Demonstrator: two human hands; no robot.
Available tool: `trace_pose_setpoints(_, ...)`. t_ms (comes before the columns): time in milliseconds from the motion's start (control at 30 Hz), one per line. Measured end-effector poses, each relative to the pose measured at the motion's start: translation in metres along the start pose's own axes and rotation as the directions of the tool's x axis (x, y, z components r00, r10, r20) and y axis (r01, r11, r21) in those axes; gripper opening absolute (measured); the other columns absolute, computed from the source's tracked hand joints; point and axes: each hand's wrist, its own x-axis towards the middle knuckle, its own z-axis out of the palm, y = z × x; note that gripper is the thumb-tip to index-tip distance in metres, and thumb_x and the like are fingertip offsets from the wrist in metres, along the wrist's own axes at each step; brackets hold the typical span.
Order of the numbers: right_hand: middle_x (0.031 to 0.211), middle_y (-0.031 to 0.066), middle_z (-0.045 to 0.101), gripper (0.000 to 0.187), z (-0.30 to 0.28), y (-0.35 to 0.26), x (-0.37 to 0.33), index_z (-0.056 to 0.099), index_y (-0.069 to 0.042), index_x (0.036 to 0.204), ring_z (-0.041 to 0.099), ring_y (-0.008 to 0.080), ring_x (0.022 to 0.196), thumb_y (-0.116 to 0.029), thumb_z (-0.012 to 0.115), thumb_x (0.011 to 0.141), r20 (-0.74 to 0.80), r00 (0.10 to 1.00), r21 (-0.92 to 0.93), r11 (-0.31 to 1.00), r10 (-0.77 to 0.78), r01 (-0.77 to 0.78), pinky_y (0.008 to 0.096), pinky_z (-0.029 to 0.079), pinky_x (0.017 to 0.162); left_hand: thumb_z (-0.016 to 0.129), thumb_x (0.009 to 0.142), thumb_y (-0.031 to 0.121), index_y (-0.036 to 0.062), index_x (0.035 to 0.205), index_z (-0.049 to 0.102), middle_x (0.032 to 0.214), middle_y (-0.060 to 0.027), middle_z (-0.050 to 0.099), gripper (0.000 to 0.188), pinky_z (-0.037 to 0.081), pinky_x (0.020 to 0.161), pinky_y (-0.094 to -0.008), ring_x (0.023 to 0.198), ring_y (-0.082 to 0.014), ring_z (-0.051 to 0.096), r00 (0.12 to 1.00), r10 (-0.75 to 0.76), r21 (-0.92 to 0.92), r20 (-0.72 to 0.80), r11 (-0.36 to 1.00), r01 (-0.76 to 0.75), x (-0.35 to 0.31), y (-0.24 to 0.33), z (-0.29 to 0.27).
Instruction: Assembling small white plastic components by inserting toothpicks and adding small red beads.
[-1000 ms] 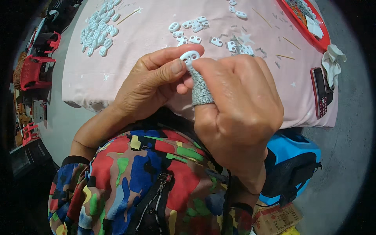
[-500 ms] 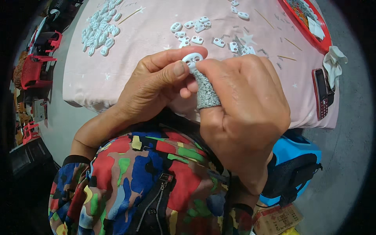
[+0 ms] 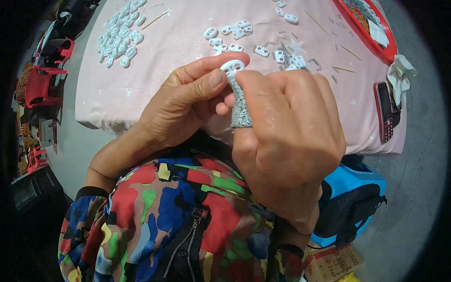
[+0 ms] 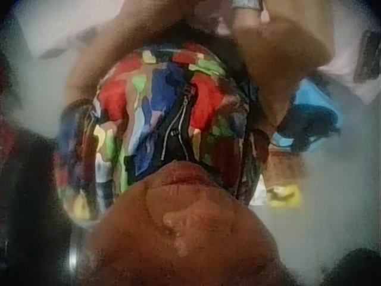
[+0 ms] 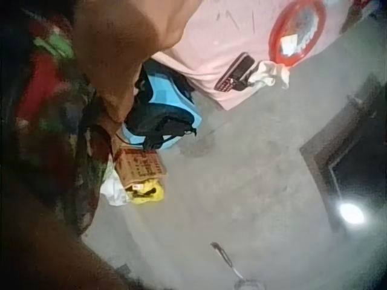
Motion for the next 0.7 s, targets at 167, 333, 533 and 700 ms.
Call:
trace_pose_setpoints(167,0.081,0.0098,0.065,0.030,0.001,0.004,-0.001,0.072,-0.003,0.092,0.064,0.0224,0.074,0.009,0.059,0.067,-0.033,0.999,0.059,0.998,0.008,-0.006,0.0298,0.050,0.063,0.061,0.096,0.018,0.0011,0.136,0.051,0.093,-0.0039,0.065,0.044,0.053,0.073,-0.0194,0.077,-0.0079,0.062,1.000,-0.004,0.000,-0.026,1.000,0.004,-0.001,0.003,0.005)
trace_pose_setpoints(333,0.081,0.0088,0.066,0.031,0.003,0.003,-0.001,0.073,-0.003,0.093,0.064,0.0192,0.072,0.009,0.059,0.067,-0.053,0.998,0.078,0.997,0.021,-0.017,0.0269,0.048,0.060,0.062,0.096,0.016,0.0009,0.135,0.052,0.094,-0.0039,0.065,0.044,0.053,0.073,-0.0192,0.076,-0.0081,0.062,0.999,0.036,0.010,-0.032,0.999,-0.036,0.000,-0.001,0.004)
trace_pose_setpoints(533,0.079,0.0091,0.064,0.026,0.006,0.008,0.000,0.071,-0.002,0.091,0.064,0.0196,0.071,0.009,0.062,0.069,-0.076,0.997,0.106,0.994,-0.022,0.031,0.0275,0.048,0.059,0.062,0.095,0.015,-0.0007,0.133,0.054,0.098,-0.0055,0.067,0.041,0.054,0.073,-0.0206,0.076,-0.0091,0.062,0.998,0.045,0.033,-0.048,0.998,-0.044,0.001,-0.001,0.003)
trace_pose_setpoints(700,0.078,0.0097,0.063,0.025,0.006,0.012,0.000,0.071,-0.001,0.090,0.063,0.0208,0.071,0.010,0.061,0.070,-0.045,0.998,0.156,0.986,-0.048,0.055,0.0293,0.049,0.060,0.061,0.096,0.015,-0.0024,0.132,0.054,0.099,-0.0066,0.067,0.041,0.054,0.072,-0.0217,0.077,-0.0102,0.062,0.999,0.031,0.055,-0.040,0.998,-0.029,0.001,0.000,-0.001)
